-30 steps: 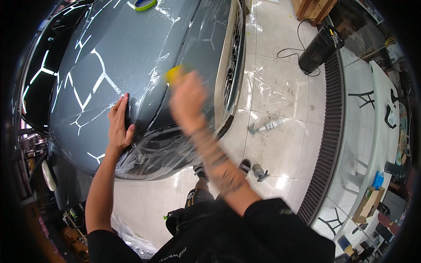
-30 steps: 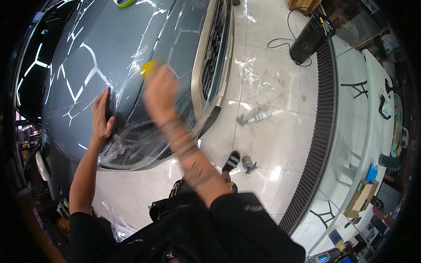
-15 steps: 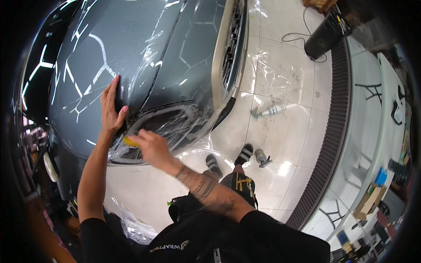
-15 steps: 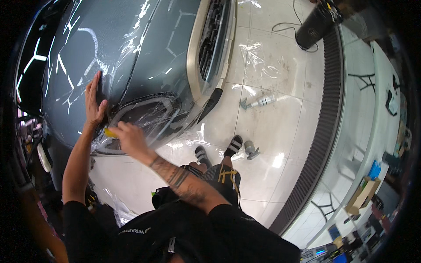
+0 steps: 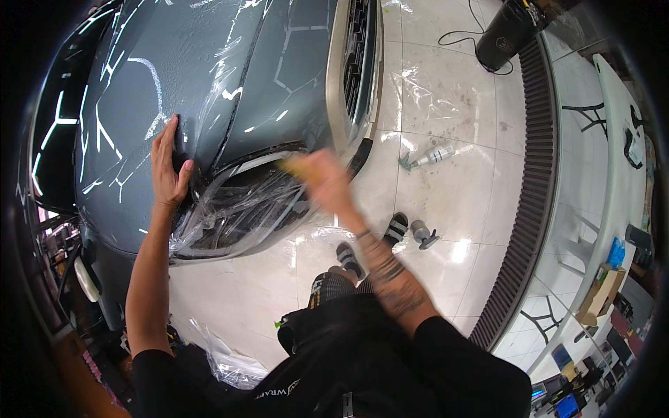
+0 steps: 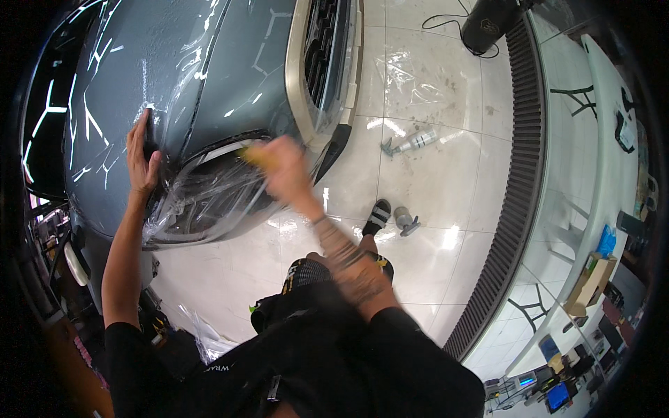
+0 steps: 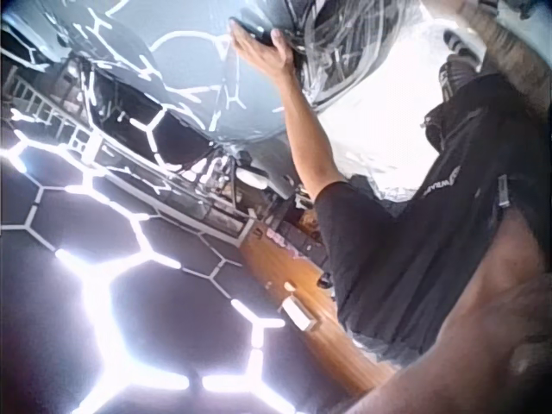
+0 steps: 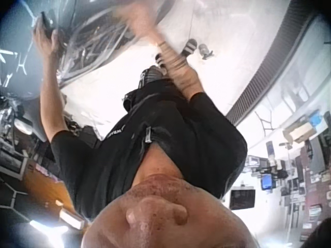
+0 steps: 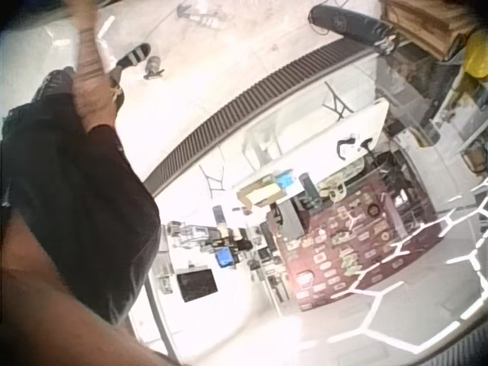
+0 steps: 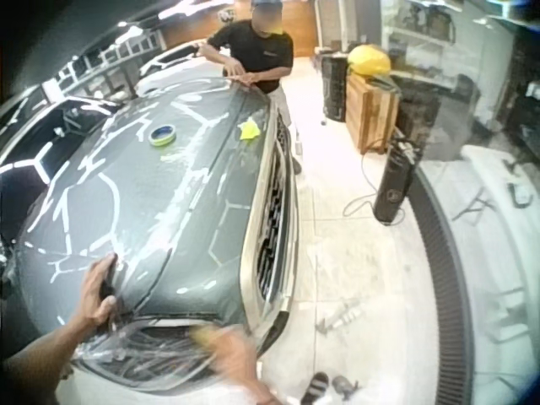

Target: The person applies a clear protective film to the front bumper of a grey car. They use a yellow squeegee to smooth the film and a spray bottle to apply liquid, while also using a metal tool to tuck the film into crevices. Another person is visible working on the vehicle in the background.

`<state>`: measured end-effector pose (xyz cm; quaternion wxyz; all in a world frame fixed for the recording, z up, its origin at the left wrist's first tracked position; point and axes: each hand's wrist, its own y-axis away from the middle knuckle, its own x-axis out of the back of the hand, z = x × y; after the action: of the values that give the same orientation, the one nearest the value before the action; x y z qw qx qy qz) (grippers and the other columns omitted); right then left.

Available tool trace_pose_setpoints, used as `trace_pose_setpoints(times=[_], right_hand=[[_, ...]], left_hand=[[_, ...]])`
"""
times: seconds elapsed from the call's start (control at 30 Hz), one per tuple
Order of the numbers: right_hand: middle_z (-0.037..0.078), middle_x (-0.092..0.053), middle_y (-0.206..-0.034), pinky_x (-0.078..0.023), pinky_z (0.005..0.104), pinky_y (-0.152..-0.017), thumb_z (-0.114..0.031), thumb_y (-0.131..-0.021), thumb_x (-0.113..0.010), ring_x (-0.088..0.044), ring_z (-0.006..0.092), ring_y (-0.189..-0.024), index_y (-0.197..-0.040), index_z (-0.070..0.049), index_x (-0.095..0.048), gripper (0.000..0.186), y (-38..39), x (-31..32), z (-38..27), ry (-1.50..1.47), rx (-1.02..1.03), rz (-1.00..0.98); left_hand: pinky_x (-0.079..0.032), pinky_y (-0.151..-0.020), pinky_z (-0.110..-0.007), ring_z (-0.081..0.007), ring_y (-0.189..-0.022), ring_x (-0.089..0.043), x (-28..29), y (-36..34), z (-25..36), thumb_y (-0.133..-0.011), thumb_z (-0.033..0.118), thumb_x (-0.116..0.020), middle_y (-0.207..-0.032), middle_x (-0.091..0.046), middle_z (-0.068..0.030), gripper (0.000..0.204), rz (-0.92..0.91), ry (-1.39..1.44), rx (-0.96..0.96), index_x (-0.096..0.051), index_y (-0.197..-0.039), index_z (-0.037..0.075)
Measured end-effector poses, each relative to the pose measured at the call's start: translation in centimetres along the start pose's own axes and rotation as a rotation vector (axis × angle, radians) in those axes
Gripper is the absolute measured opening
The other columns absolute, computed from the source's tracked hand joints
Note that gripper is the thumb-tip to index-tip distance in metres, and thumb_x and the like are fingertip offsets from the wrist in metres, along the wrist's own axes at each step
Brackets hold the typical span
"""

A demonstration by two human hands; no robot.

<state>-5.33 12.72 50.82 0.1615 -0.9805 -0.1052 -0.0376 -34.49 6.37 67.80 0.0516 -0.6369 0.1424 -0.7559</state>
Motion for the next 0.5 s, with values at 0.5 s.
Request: trace_pose_setpoints(times=[0.5], right_hand=[[0.011,-0.061,-0.091,-0.048,0.0319,-0.071,-0.005,-0.085,-0.060,-0.058,0.0221,-0.077,-0.109,-0.004,-0.062,0.024,2.2,-2.1,2.0,0.021,-0.278,0.408]], left_hand=[[-0.026,-0.107,-0.043,-0.0319,-0.126,-0.039,-0.5,-0.3,-1.0,-0.088,0.050,-0.043,-0.138,-0.044,-0.0121,0.061,0.033,-0.015,-0.071,-0.045,-0.133,0.008]])
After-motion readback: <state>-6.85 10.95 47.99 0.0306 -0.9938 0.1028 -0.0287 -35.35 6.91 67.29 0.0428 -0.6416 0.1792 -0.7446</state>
